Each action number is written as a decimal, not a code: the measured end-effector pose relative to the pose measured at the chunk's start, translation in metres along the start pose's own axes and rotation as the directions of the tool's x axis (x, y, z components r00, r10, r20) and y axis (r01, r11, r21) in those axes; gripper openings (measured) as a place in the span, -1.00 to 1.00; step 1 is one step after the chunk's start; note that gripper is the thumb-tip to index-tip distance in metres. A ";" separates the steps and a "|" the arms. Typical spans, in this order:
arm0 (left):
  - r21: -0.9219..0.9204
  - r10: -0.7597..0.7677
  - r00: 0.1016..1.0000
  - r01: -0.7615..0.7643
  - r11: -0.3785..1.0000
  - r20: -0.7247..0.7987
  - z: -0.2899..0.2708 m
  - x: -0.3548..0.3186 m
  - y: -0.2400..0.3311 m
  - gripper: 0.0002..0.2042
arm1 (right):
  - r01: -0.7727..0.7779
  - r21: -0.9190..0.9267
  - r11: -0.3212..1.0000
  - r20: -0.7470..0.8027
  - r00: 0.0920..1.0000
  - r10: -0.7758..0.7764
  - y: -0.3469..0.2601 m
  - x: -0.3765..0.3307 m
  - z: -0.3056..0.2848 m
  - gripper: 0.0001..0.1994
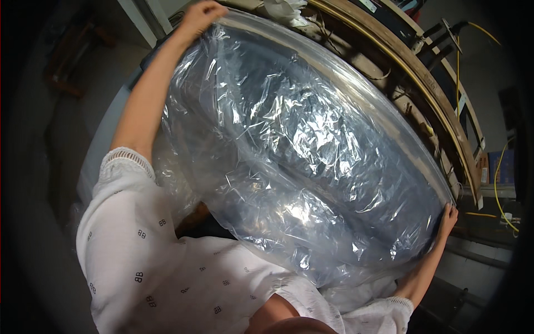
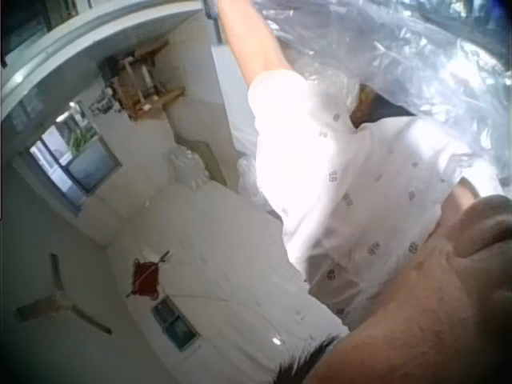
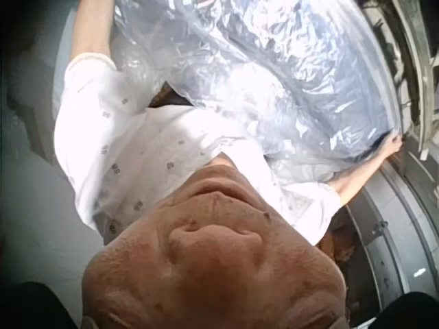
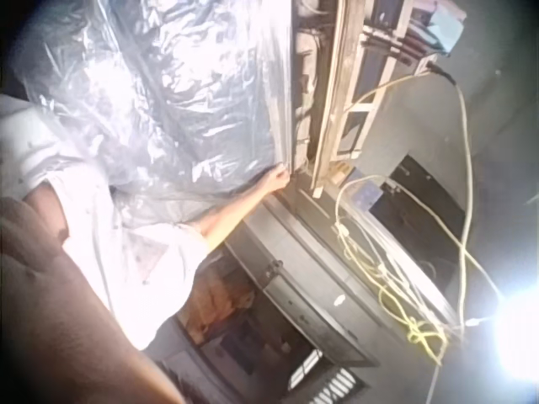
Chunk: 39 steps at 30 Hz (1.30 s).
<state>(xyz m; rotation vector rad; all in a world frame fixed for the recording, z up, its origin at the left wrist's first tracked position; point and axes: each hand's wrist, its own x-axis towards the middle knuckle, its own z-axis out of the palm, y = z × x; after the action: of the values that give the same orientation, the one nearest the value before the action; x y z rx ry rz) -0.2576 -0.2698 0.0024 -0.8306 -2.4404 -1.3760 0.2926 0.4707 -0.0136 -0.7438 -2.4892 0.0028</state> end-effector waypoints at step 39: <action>0.533 0.283 0.956 -0.276 0.800 0.069 -0.007 -0.022 0.053 -0.68 | -0.362 0.738 0.570 0.426 0.904 0.022 -0.238 -0.081 -0.082 -0.84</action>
<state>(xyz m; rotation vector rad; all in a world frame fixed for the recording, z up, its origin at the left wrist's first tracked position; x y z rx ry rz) -0.2097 -0.2621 0.0344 -0.9666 -2.3760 -0.5354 0.2688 0.2156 0.0523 -0.6211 -2.3096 1.4061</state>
